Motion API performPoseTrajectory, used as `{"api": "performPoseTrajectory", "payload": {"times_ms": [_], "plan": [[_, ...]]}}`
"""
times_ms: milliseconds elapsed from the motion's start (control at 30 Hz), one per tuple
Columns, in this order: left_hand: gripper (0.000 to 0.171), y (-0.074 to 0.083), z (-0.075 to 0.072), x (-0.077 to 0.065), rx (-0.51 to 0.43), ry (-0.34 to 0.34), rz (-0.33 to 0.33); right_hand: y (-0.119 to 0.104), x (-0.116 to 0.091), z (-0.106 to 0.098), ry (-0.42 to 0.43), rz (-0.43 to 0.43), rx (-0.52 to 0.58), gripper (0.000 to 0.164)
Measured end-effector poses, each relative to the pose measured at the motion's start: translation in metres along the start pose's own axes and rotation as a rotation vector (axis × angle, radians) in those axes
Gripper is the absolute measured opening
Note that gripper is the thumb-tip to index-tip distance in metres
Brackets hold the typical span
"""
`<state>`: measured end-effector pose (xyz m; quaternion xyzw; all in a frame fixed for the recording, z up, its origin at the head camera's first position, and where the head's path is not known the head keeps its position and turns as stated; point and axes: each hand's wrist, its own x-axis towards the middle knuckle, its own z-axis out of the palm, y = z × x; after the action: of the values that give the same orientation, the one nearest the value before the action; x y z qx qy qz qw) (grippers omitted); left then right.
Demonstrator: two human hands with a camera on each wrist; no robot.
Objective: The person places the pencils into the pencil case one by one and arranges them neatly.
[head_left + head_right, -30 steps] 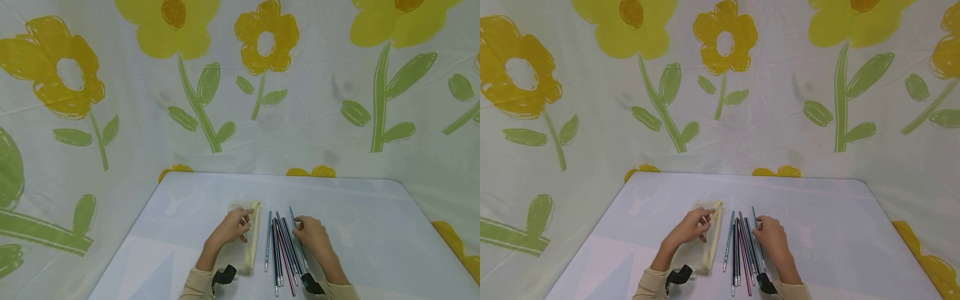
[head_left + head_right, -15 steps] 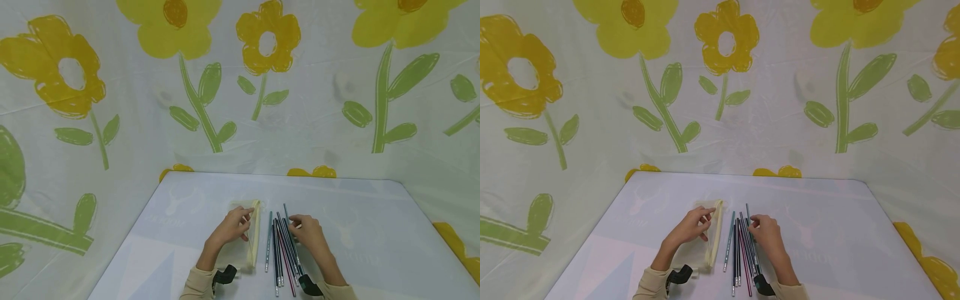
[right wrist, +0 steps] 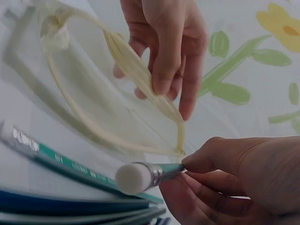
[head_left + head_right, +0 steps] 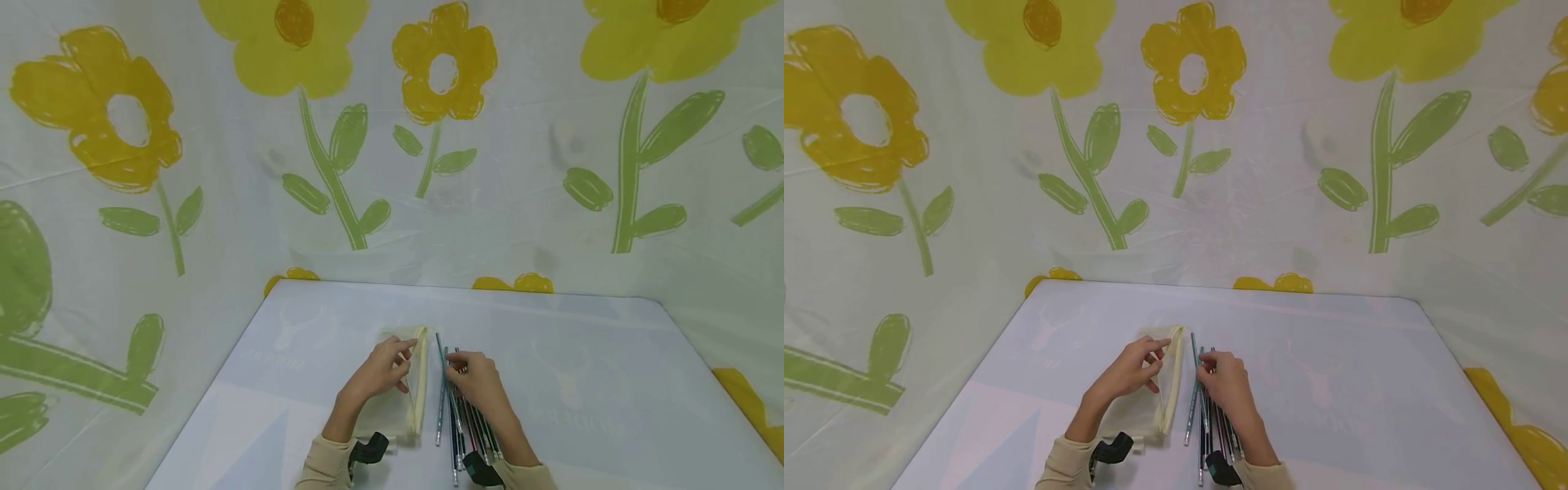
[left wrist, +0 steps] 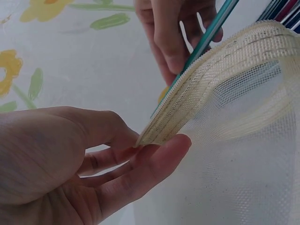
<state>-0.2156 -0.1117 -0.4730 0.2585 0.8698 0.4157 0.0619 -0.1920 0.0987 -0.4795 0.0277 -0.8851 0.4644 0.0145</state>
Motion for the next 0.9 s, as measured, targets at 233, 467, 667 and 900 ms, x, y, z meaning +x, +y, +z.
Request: {"api": "performPoseTrajectory", "payload": {"times_ms": [233, 467, 667, 900], "plan": [[0.047, 0.000, 0.001, 0.000, -0.003, 0.008, 0.001, -0.007, 0.003, 0.016, -0.023, -0.021, 0.074, 0.028], [0.048, 0.003, 0.001, -0.001, -0.049, 0.003, 0.000, -0.013, 0.006, 0.026, 0.010, -0.021, 0.094, 0.031], [0.048, 0.003, 0.001, -0.001, -0.063, 0.008, 0.003, -0.009, 0.010, 0.034, 0.026, -0.020, 0.142, 0.031], [0.047, 0.004, -0.001, -0.002, -0.039, 0.018, -0.002, -0.010, 0.012, 0.037, 0.032, -0.011, 0.179, 0.030]]}}
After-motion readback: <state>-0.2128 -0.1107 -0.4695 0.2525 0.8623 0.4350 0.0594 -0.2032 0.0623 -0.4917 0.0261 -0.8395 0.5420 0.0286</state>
